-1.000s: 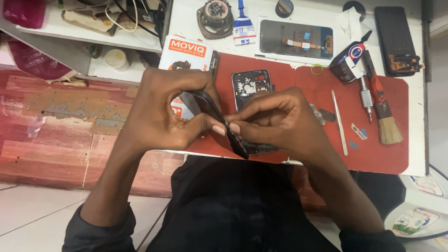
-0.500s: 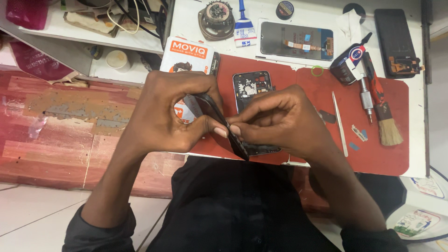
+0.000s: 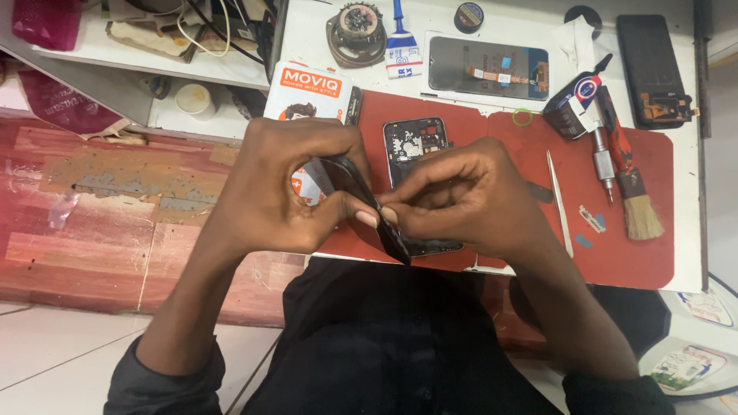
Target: The person handles a disassembled smartphone, repeatedly inserting and removing the battery and flex cables. They rotate the device to inspect internal components and connectors while working at a cluttered repair bench.
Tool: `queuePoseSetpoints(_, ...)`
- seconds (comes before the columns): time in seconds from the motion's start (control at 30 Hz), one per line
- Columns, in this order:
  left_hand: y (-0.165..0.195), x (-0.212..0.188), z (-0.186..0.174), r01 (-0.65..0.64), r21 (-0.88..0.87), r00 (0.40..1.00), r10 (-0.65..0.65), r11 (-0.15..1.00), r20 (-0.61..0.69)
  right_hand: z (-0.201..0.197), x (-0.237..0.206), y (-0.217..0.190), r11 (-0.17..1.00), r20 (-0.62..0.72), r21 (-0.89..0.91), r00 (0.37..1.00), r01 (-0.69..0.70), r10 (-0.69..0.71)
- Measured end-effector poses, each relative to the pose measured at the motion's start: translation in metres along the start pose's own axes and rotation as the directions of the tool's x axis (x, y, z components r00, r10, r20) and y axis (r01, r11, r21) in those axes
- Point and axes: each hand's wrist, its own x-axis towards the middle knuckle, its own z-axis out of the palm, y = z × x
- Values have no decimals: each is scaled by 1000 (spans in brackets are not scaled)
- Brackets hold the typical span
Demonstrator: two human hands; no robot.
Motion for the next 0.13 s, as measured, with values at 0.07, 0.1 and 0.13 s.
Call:
queuePoseSetpoints(0.07, 1, 1, 1, 17, -18, 1000, -17, 1000, 1, 0, -1, 0, 1000, -1, 2, 1000, -2, 2)
queuePoseSetpoints(0.1, 1, 1, 2, 20, -20, 1000, -20, 1000, 3, 0, -1, 1, 1000, -5, 8, 1000, -12, 12)
queuePoseSetpoints(0.13, 1, 3, 2, 23, -20, 1000, -23, 1000, 5, -1, 0, 1, 1000, -8, 14, 1000, -19, 19)
